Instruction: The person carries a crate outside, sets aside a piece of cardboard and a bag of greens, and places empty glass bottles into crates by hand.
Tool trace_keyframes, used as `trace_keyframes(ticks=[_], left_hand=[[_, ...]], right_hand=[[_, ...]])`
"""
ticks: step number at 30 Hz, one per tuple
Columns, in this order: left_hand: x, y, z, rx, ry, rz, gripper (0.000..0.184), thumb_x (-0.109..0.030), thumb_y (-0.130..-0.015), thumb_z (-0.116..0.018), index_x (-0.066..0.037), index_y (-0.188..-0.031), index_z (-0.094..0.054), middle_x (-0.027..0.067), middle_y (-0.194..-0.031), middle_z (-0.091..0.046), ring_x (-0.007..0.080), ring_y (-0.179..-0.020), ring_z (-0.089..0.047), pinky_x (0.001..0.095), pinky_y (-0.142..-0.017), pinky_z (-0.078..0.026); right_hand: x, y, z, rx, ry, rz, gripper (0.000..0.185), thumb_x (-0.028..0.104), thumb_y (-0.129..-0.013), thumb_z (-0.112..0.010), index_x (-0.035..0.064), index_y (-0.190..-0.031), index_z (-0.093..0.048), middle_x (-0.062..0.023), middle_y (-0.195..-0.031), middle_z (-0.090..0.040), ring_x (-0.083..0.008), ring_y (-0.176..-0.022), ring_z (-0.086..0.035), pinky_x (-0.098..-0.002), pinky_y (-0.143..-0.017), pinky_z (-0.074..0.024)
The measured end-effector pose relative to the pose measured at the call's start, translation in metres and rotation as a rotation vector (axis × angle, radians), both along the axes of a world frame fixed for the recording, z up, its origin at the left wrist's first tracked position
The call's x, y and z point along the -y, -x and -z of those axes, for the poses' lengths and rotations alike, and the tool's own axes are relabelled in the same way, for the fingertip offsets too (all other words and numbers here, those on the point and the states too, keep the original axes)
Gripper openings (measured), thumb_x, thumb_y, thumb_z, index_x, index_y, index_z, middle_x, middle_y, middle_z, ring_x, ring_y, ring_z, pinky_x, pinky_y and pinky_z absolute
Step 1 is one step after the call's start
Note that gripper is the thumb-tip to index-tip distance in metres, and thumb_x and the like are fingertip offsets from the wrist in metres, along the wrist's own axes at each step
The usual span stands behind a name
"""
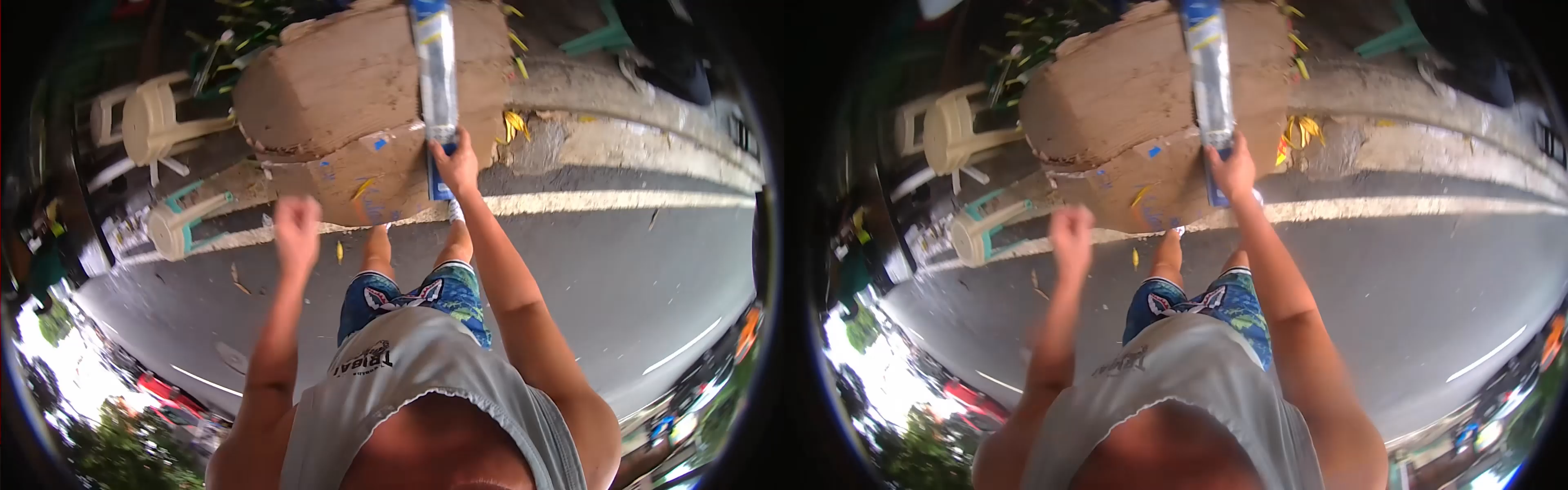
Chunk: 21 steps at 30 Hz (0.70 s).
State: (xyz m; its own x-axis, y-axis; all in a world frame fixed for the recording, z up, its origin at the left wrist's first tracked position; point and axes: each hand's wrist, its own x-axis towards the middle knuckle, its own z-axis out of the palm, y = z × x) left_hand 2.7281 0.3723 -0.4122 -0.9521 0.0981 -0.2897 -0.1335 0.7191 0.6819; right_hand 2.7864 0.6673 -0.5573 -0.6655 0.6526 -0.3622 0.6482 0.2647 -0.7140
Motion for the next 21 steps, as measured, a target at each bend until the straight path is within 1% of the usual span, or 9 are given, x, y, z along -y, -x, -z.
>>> trace_keyframes(ticks=[2,3,5,7,9,11,14,16,21], left_hand=[[0.015,-0.095,0.023,0.642,-0.286,-0.231,0.031,-0.028,-0.091,-0.071,-0.007,-0.108,-0.057,0.0019,-0.093,-0.063,0.0111,-0.081,-0.059,0.0268,-0.065,-0.048],[0.02,-0.141,0.053,0.958,-0.452,-0.419,0.06,-0.04,-0.089,-0.07,-0.007,-0.132,-0.044,0.011,-0.126,-0.055,0.0183,-0.111,-0.056,0.037,-0.082,-0.05],[0.011,-0.201,0.148,0.935,-0.635,-0.465,0.079,-0.046,-0.088,-0.069,-0.01,-0.144,-0.027,0.0076,-0.145,-0.036,0.0225,-0.13,-0.039,0.0465,-0.097,-0.041],[-0.039,-0.18,0.177,0.908,-0.863,-0.737,0.088,-0.048,-0.087,-0.068,-0.014,-0.15,-0.016,0.0019,-0.154,-0.022,0.0256,-0.14,-0.027,0.0537,-0.108,-0.031],[-0.084,-0.157,0.223,0.673,-1.081,-1.025,0.065,-0.041,-0.089,-0.066,-0.015,-0.141,-0.037,-0.0019,-0.142,-0.04,0.0196,-0.132,-0.039,0.0374,-0.098,-0.042],[-0.113,-0.138,0.213,0.52,-1.45,-1.184,0.043,-0.034,-0.091,-0.065,-0.012,-0.127,-0.054,0.0008,-0.12,-0.059,0.0143,-0.11,-0.057,0.026,-0.086,-0.049],[-0.129,-0.12,0.189,0.257,-1.927,-1.224,0.031,-0.022,-0.092,-0.066,-0.008,-0.119,-0.06,0.0016,-0.108,-0.064,0.0154,-0.1,-0.061,0.0347,-0.09,-0.051],[-0.133,-0.119,0.164,0.258,-1.928,-1.339,0.026,-0.013,-0.089,-0.068,-0.008,-0.114,-0.062,0.0019,-0.106,-0.065,0.0141,-0.097,-0.061,0.0344,-0.089,-0.051],[-0.141,-0.101,0.057,0.018,-1.761,-1.199,0.048,-0.004,-0.078,-0.07,0.001,-0.122,-0.053,0.0112,-0.113,-0.062,0.0191,-0.1,-0.06,0.0337,-0.088,-0.05]], right_hand=[[-0.005,0.001,0.001,0.022,0.045,-0.007,0.063,0.038,-0.079,-0.078,-0.0005,-0.121,-0.052,-0.0221,-0.095,-0.068,-0.0357,-0.089,-0.067,-0.0419,-0.078,-0.0528],[-0.008,-0.002,0.002,0.022,0.094,-0.02,0.061,0.037,-0.078,-0.079,-0.0011,-0.118,-0.053,-0.0199,-0.091,-0.069,-0.0296,-0.085,-0.069,-0.0389,-0.074,-0.0534],[-0.027,0.004,0.0,0.076,0.271,-0.13,0.054,0.031,-0.078,-0.081,-0.004,-0.111,-0.056,-0.0099,-0.087,-0.068,-0.0137,-0.076,-0.062,-0.0289,-0.068,-0.0515],[-0.032,0.015,-0.02,0.03,0.383,-0.166,0.046,0.028,-0.079,-0.081,-0.0024,-0.107,-0.059,-0.0064,-0.084,-0.066,-0.0122,-0.068,-0.06,-0.0279,-0.058,-0.0491],[-0.045,0.021,-0.017,0.142,0.413,-0.249,0.045,0.026,-0.081,-0.08,0.0007,-0.11,-0.058,-0.0046,-0.083,-0.064,-0.0122,-0.064,-0.058,-0.0273,-0.056,-0.0477],[-0.063,0.024,-0.004,0.206,0.405,-0.334,0.045,0.024,-0.082,-0.079,0.0023,-0.114,-0.056,-0.0038,-0.086,-0.064,-0.0123,-0.068,-0.058,-0.0275,-0.057,-0.0479],[-0.073,0.032,0.007,0.138,0.385,-0.411,0.045,0.019,-0.085,-0.076,0.005,-0.121,-0.053,-0.0035,-0.095,-0.062,-0.0133,-0.077,-0.059,-0.0286,-0.062,-0.0489],[-0.049,0.03,-0.02,-0.149,0.425,-0.354,0.047,0.01,-0.086,-0.071,0.0066,-0.127,-0.048,-0.0049,-0.107,-0.06,-0.0161,-0.095,-0.057,-0.0313,-0.075,-0.0494],[-0.061,0.071,-0.069,-0.013,0.372,-0.482,0.048,0.0,-0.085,-0.063,0.0019,-0.132,-0.048,-0.0119,-0.112,-0.062,-0.0242,-0.094,-0.064,-0.0372,-0.083,-0.0547]])
